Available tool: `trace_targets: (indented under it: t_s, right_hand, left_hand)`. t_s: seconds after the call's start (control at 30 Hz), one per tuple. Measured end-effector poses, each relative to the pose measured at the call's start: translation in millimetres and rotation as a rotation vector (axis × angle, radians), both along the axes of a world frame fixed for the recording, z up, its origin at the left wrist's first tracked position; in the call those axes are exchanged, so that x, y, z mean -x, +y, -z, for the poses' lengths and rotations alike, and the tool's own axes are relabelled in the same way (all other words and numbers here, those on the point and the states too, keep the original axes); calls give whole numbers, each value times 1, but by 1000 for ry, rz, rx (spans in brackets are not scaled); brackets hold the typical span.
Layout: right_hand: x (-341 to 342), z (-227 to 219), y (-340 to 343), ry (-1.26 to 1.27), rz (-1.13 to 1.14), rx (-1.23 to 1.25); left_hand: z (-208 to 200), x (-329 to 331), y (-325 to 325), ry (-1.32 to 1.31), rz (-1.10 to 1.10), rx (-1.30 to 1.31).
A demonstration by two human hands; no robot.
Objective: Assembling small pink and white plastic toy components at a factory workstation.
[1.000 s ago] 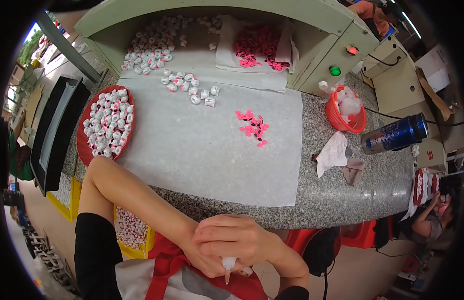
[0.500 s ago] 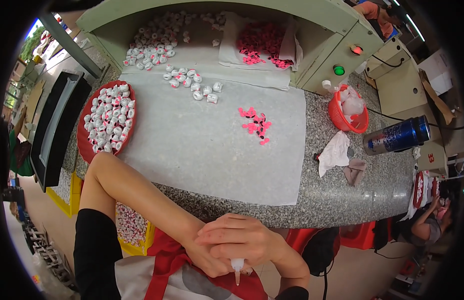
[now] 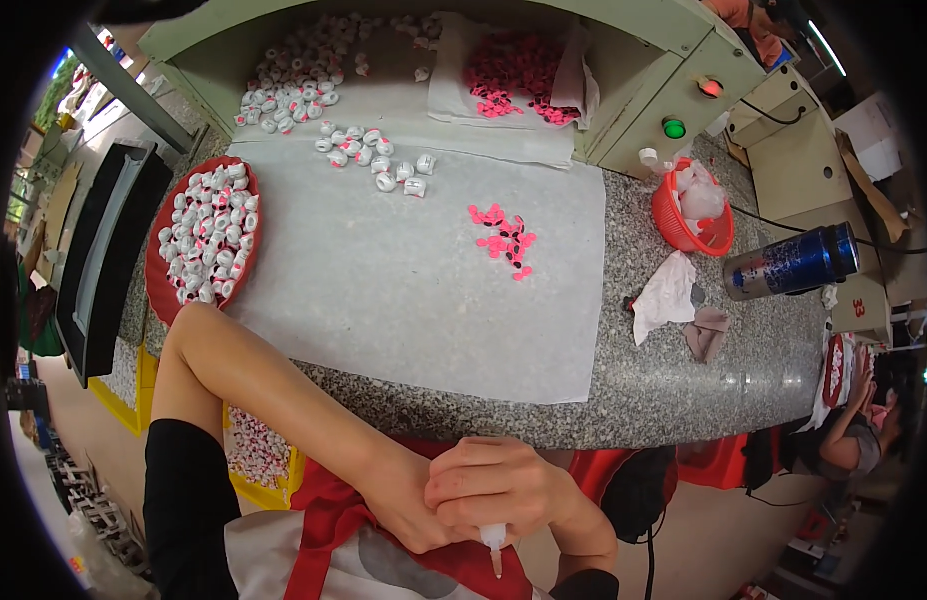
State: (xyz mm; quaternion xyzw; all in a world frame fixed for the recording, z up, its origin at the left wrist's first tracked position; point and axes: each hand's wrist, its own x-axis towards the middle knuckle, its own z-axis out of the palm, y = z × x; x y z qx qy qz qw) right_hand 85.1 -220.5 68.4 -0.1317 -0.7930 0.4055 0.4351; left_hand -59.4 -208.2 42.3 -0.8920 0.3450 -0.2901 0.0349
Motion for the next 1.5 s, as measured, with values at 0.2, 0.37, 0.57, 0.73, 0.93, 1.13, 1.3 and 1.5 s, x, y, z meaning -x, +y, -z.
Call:
trace_targets:
  t_s: [0.2,0.37,0.57,0.73,0.93,1.13,1.3,1.5]
  right_hand:
    - [4,-1,6,82,-39,55]
    - [15,1,9,108,-46,41]
    - [14,5,12,87,-55,14]
    - [13,-2,15,72,-102,16]
    - [23,2,21,70,-119,-13]
    - [16,4,18,37,-53,99]
    - [14,3,23,2,13,116]
    - [-40,0,27,-230,119,373]
  left_hand:
    - [-2,0,0,-53,-55,-87]
    - [7,-5,-5,-48,-73,165]
    - [3,-5,1,-69,-60,-95]
    - [10,-4,-1,-52,-65,56]
    - [10,6,-1,-197,-223,185]
    - [-7,2,17,-130,8,-32]
    - [-5,1,13,146,54,14]
    - [7,3,53,437,-19,536]
